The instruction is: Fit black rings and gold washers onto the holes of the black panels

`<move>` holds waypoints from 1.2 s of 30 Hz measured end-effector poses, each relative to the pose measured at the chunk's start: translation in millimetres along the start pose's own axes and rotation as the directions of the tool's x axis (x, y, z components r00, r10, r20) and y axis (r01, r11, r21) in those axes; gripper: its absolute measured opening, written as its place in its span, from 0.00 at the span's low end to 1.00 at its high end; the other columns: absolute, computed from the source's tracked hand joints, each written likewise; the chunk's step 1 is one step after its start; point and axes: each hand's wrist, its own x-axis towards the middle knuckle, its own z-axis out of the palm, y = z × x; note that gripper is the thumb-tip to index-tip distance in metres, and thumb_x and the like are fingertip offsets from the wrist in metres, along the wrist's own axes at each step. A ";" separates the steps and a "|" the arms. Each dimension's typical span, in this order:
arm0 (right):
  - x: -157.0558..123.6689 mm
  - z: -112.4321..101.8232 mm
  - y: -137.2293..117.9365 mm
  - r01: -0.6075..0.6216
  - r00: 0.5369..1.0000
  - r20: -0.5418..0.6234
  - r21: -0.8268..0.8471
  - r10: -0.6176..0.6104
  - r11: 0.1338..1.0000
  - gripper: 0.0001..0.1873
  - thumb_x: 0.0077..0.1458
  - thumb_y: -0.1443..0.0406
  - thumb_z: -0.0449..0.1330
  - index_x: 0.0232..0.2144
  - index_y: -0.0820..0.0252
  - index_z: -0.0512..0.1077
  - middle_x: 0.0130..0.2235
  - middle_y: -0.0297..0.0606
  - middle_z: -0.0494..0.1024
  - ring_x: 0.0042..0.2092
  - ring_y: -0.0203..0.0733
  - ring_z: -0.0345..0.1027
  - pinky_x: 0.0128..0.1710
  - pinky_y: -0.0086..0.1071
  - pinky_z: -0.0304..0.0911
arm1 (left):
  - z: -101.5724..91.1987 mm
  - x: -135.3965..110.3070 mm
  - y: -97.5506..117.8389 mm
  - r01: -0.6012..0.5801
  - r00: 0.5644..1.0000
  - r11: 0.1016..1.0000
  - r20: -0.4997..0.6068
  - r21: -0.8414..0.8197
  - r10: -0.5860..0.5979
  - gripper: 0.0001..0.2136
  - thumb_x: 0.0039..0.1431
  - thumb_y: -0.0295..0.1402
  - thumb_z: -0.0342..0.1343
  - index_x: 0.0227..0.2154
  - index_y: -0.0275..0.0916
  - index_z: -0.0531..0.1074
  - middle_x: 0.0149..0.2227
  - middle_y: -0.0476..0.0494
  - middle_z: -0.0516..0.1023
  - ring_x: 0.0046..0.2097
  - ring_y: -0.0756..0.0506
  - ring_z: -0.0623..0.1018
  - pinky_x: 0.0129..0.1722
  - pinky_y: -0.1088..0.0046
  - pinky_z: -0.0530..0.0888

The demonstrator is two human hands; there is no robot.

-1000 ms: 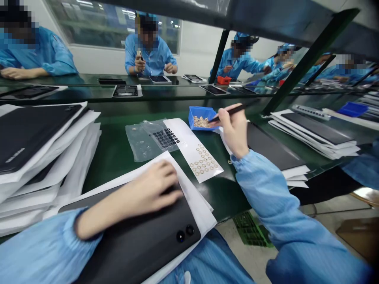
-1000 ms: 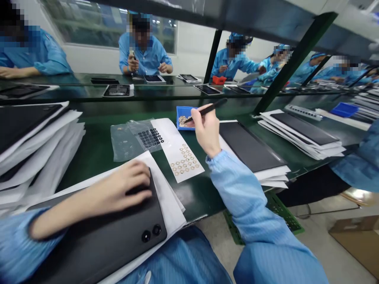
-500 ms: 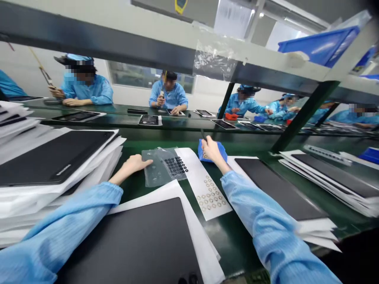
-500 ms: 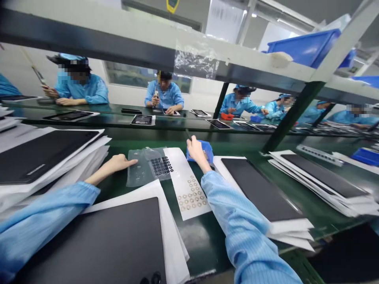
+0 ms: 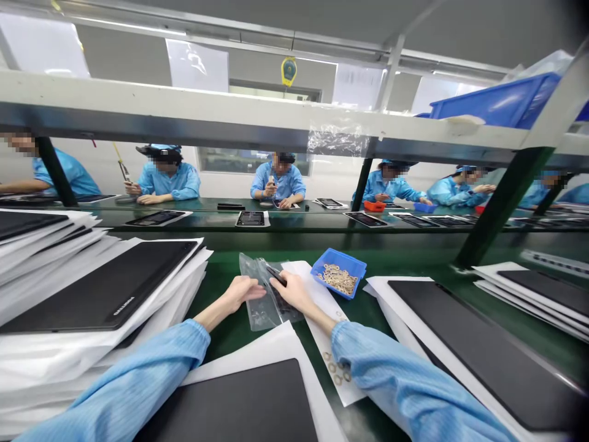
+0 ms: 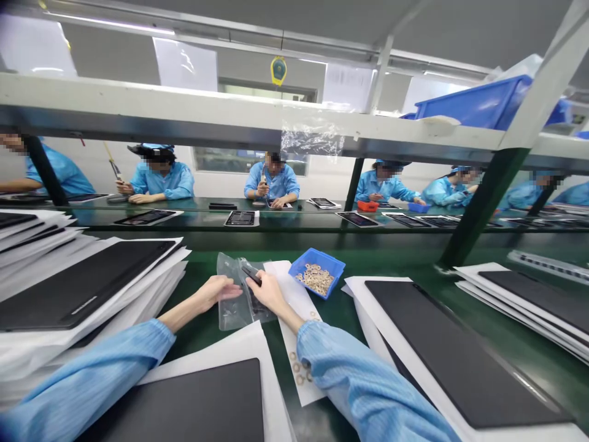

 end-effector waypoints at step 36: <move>11.2 27.2 -0.2 0.135 0.991 0.020 -0.062 -0.134 0.989 0.07 0.58 0.69 0.59 0.28 0.64 0.72 0.33 0.37 0.75 0.37 0.39 0.71 0.41 0.35 0.66 | -0.8 0.4 -11.4 -0.122 0.992 0.984 -0.036 -0.126 0.118 0.13 0.64 0.34 0.55 0.48 0.34 0.68 0.45 0.41 0.73 0.41 0.46 0.76 0.39 0.65 0.77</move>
